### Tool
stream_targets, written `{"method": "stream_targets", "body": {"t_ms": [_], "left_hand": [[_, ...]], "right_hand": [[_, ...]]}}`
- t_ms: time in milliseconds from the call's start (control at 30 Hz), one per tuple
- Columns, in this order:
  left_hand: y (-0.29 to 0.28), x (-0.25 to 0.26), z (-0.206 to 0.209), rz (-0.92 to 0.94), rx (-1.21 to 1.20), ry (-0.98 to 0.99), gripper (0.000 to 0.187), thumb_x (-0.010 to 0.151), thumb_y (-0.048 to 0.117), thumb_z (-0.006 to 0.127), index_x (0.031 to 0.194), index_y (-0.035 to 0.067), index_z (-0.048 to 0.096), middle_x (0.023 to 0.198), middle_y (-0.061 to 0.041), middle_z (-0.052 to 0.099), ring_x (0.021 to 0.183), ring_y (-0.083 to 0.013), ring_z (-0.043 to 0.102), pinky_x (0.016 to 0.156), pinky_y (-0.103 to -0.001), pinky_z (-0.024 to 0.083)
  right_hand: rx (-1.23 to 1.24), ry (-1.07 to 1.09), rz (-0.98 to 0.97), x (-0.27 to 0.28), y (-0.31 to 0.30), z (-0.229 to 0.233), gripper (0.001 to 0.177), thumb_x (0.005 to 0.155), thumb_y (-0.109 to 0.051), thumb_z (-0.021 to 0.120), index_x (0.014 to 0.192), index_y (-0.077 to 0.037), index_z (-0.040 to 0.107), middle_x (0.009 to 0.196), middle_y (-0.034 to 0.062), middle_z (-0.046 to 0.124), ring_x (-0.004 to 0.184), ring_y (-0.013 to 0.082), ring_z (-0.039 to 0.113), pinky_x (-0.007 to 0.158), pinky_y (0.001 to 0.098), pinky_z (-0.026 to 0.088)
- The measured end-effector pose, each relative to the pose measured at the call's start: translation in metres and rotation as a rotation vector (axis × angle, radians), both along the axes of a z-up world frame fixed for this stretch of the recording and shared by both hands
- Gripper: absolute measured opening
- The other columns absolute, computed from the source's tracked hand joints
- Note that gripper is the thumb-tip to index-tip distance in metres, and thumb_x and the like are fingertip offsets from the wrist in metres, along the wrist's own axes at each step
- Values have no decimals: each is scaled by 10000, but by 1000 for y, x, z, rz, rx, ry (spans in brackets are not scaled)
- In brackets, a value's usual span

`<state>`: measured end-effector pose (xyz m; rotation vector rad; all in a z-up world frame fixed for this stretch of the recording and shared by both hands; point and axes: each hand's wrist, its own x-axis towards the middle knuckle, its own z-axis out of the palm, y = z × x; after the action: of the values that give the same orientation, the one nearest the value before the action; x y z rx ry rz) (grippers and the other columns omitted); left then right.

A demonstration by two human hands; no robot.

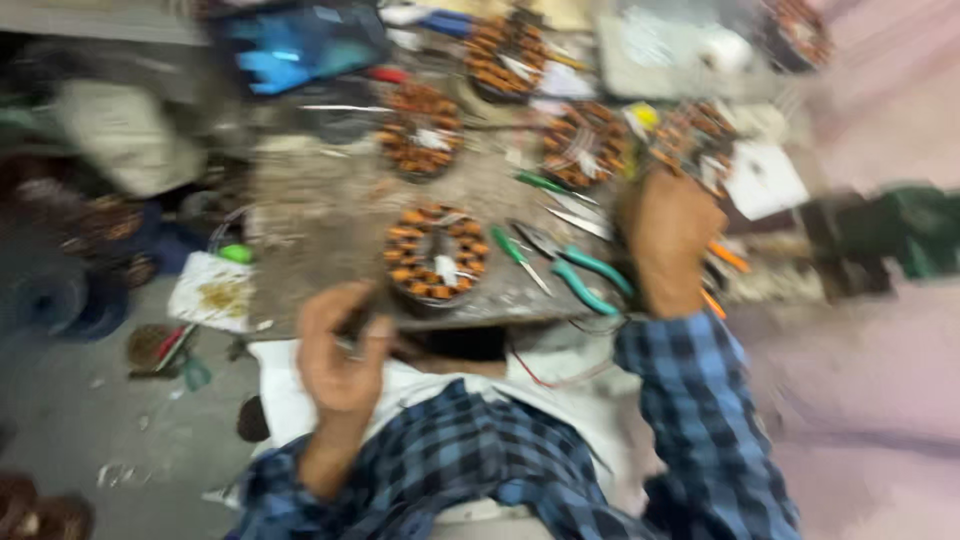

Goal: The person repairs a motor stator by stripping wire insulation with a screwdriver, twisting wires together, and securing them with white tape. They use pliers to cut excess wire and adjust the stator on the workbench. The person handles multiple stators and tools throughout the process.

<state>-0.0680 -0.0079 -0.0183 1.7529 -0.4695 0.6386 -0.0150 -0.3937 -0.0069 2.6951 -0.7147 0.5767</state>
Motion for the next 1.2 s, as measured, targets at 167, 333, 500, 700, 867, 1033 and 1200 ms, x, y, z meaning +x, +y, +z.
{"method": "stream_targets", "body": {"t_ms": [167, 333, 500, 700, 867, 1033, 1200], "left_hand": [[-17, -27, 23, -211, 78, -86, 235, 875, 58, 762, 1104, 40, 712, 1065, -100, 737, 970, -247, 688, 832, -410, 559], [-52, -33, 50, -652, 59, 39, 217, 996, 153, 732, 1181, 44, 698, 1060, -103, 726, 951, -273, 720, 848, -392, 579], [-90, -21, 59, -741, 113, 215, 239, 994, 217, 670, 1181, 72, 706, 1030, -113, 718, 927, -285, 710, 806, -379, 563], [-107, -22, 54, -779, 107, 277, 239, 991, 222, 660, 1174, 75, 708, 1029, -101, 718, 922, -265, 721, 785, -366, 574], [-98, -26, 51, -769, 94, 320, 235, 985, 219, 660, 1166, 77, 709, 1021, -99, 726, 911, -259, 728, 764, -359, 574], [-92, -22, 52, -746, 88, 380, 247, 980, 235, 668, 1167, 78, 710, 1027, -96, 731, 915, -253, 730, 762, -355, 572], [-100, -19, 51, -742, 85, 380, 236, 975, 226, 677, 1153, 78, 723, 1020, -108, 734, 919, -267, 734, 761, -356, 579]], "right_hand": [[199, -85, 131, -33, 10, 20, 273, 931, -409, 779, 977, -142, 818, 820, 176, 734, 747, 402, 704, 644, 515, 544], [680, -249, 138, -70, 40, 41, 317, 942, -371, 743, 1046, -73, 776, 852, 159, 749, 766, 303, 750, 763, 418, 581], [659, -267, 116, -66, 40, 54, 374, 949, -443, 737, 1088, -100, 791, 844, 154, 756, 800, 327, 743, 769, 435, 567], [278, 21, -21, -28, 27, 45, 440, 927, -585, 749, 995, -157, 821, 858, 208, 740, 809, 426, 709, 704, 532, 546], [218, -33, 9, -16, 16, 26, 317, 936, -445, 749, 993, -139, 809, 867, 194, 745, 817, 424, 714, 708, 533, 548], [445, -185, 97, -26, 4, 19, 301, 932, -404, 751, 997, -115, 807, 872, 148, 760, 818, 403, 713, 768, 514, 549], [454, -234, 208, -32, 8, 23, 305, 939, -374, 761, 1011, -80, 794, 872, 175, 732, 808, 392, 706, 723, 500, 539]]}}
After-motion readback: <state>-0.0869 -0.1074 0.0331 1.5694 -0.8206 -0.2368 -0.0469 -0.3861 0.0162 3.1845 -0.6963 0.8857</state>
